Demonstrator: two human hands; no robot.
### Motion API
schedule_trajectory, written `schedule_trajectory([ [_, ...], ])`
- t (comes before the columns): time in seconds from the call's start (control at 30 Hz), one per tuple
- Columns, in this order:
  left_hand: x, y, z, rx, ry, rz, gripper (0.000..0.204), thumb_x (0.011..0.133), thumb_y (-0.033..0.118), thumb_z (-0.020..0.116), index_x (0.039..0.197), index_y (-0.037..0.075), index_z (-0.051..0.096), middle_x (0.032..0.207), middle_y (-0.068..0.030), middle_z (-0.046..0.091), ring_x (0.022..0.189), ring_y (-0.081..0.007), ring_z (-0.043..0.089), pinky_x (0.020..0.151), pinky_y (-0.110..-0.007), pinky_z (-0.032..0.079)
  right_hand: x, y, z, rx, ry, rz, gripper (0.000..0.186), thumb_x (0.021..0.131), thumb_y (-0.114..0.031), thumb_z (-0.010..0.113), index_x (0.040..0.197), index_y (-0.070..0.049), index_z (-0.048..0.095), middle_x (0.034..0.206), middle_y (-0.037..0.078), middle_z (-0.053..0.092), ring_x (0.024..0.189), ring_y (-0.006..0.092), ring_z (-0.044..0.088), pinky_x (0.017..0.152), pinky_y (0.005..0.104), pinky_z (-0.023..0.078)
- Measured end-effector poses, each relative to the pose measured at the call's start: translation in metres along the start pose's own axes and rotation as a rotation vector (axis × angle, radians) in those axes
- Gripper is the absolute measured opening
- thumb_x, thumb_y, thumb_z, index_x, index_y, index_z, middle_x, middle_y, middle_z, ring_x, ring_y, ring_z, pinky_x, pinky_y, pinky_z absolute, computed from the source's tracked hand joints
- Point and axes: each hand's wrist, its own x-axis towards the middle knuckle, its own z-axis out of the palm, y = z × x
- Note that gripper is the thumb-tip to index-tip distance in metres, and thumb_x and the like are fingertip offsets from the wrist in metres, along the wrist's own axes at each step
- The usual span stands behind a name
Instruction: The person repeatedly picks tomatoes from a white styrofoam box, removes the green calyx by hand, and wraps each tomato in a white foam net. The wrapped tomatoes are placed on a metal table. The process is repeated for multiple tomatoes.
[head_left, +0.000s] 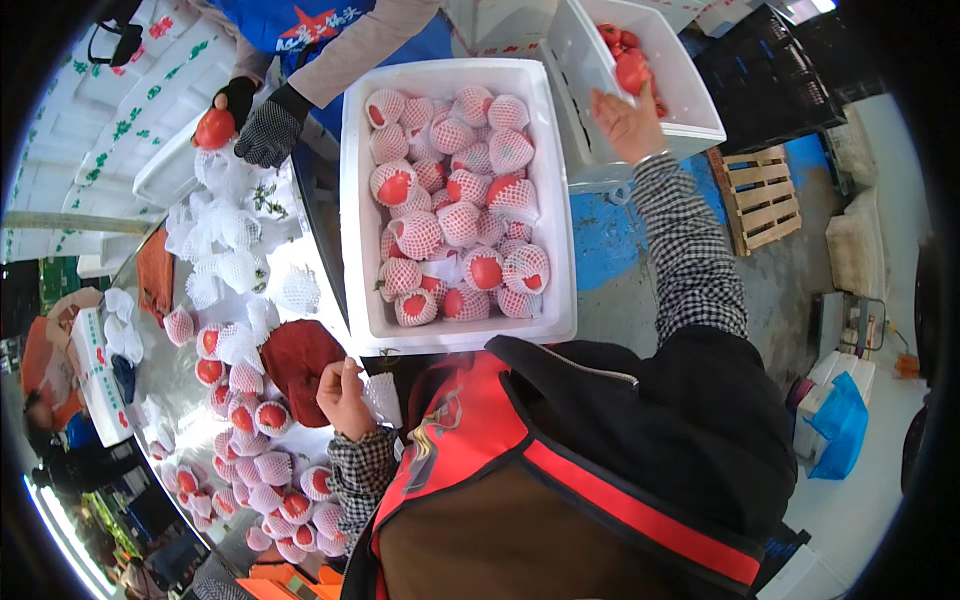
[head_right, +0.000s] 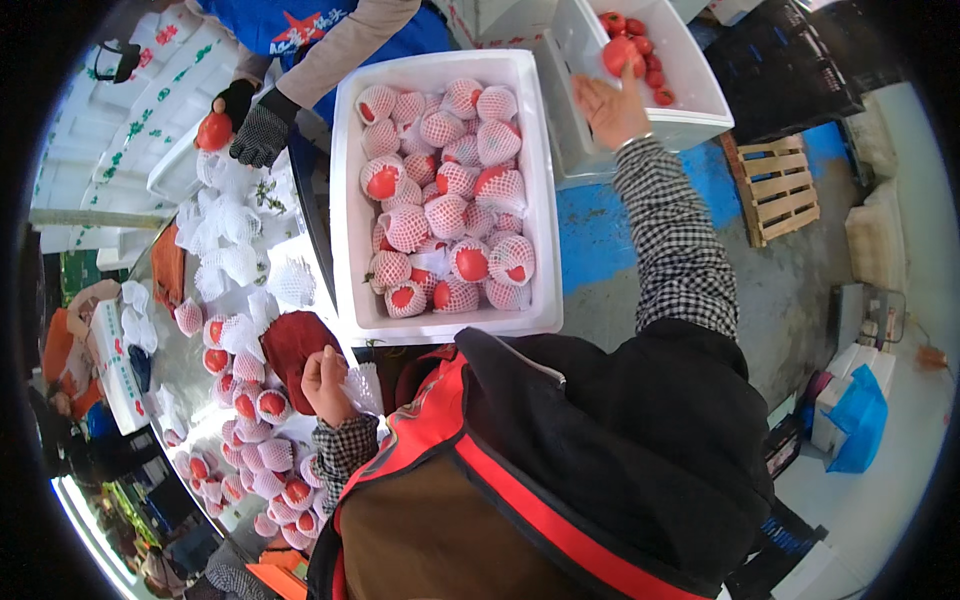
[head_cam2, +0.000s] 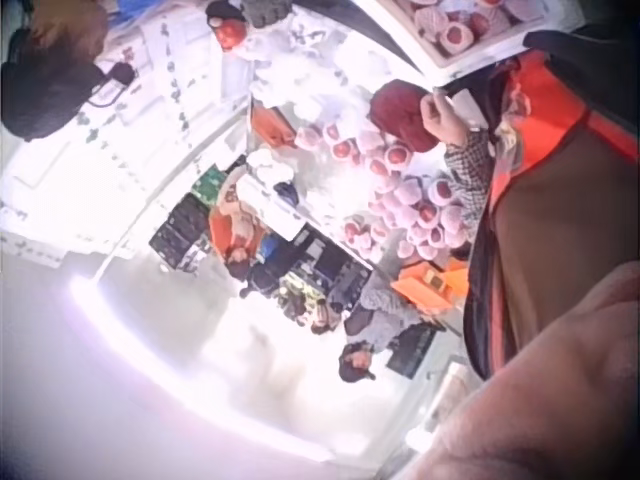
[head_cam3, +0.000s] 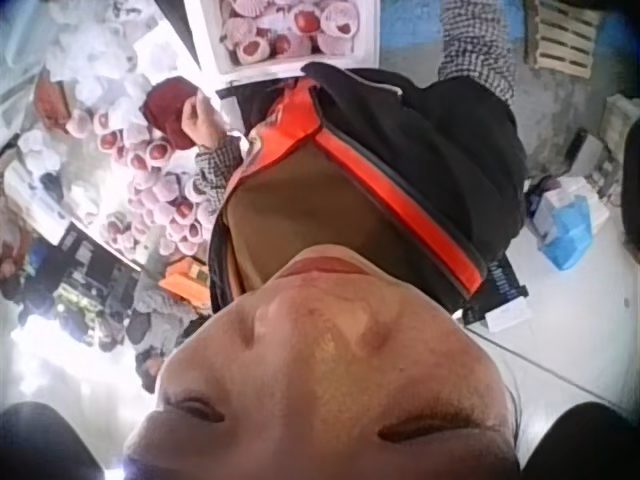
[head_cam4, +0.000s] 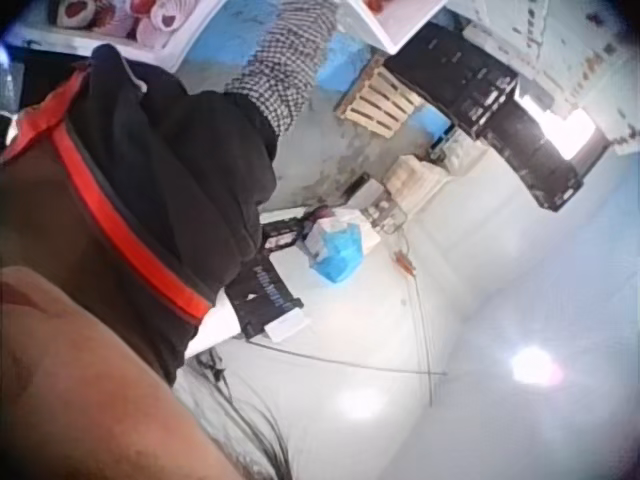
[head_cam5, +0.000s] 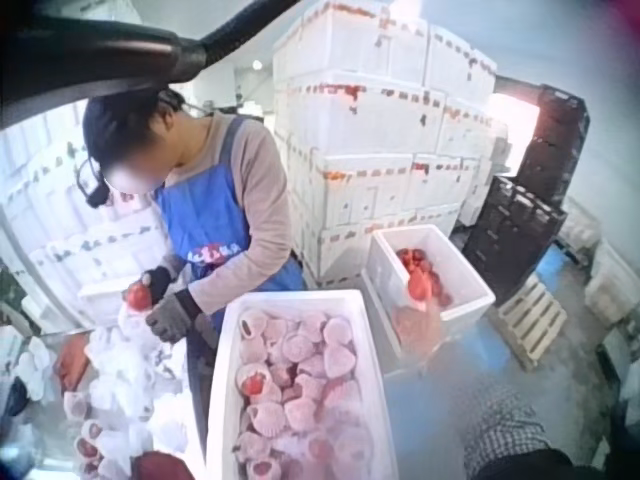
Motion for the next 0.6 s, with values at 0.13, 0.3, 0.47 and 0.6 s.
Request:
schedule_trajectory([
  [0.13, 0.008, 0.010, 0.021, -0.075, -0.024, -0.029, 0.017, 0.091, 0.009, 0.061, 0.077, 0.001, 0.056, 0.067, -0.0024, 0.058, 0.055, -0.0062, 0.046, 0.052, -0.023, 0.037, -0.017, 0.033, 0.037, -1.339, -0.706, -0.403, 0.033, 0.092, -0.027, 0.058, 0.115, -0.003, 0.059, 0.107, 0.010, 0.063, 0.099, 0.0189, 0.060, 0.087, 0.0316, 0.050],
  [0.3, -0.003, 0.018, 0.031, -0.051, -0.069, -0.068, 0.012, 0.087, 0.003, 0.067, 0.083, 0.001, 0.055, 0.067, -0.0026, 0.057, 0.054, -0.0071, 0.051, 0.051, -0.020, 0.041, -0.122, 0.124, 0.052, -2.340, -1.206, 0.206, 0.071, 0.063, -0.052, 0.077, 0.115, -0.008, 0.056, 0.109, 0.014, 0.064, 0.098, 0.0327, 0.063, 0.082, 0.0449, 0.049],
  [0.47, -0.017, 0.009, 0.039, 0.076, -0.119, -0.074, 0.016, 0.085, 0.003, 0.069, 0.098, -0.001, 0.060, 0.079, -0.0007, 0.061, 0.069, -0.0058, 0.053, 0.059, -0.021, 0.043, -0.130, 0.131, 0.071, -2.412, -1.201, 0.417, 0.069, 0.063, -0.042, 0.076, 0.119, -0.008, 0.053, 0.108, 0.019, 0.062, 0.102, 0.0328, 0.060, 0.085, 0.0429, 0.049],
  [0.6, -0.026, 0.008, 0.053, 0.243, -0.289, 0.019, 0.042, 0.081, 0.006, 0.072, 0.118, -0.002, 0.054, 0.093, -0.0069, 0.063, 0.078, -0.0124, 0.061, 0.073, -0.026, 0.050, -0.152, 0.113, 0.101, -1.752, -0.932, -0.010, 0.078, 0.062, -0.037, 0.081, 0.125, -0.005, 0.049, 0.115, 0.020, 0.057, 0.104, 0.0346, 0.057, 0.093, 0.0399, 0.046],
])
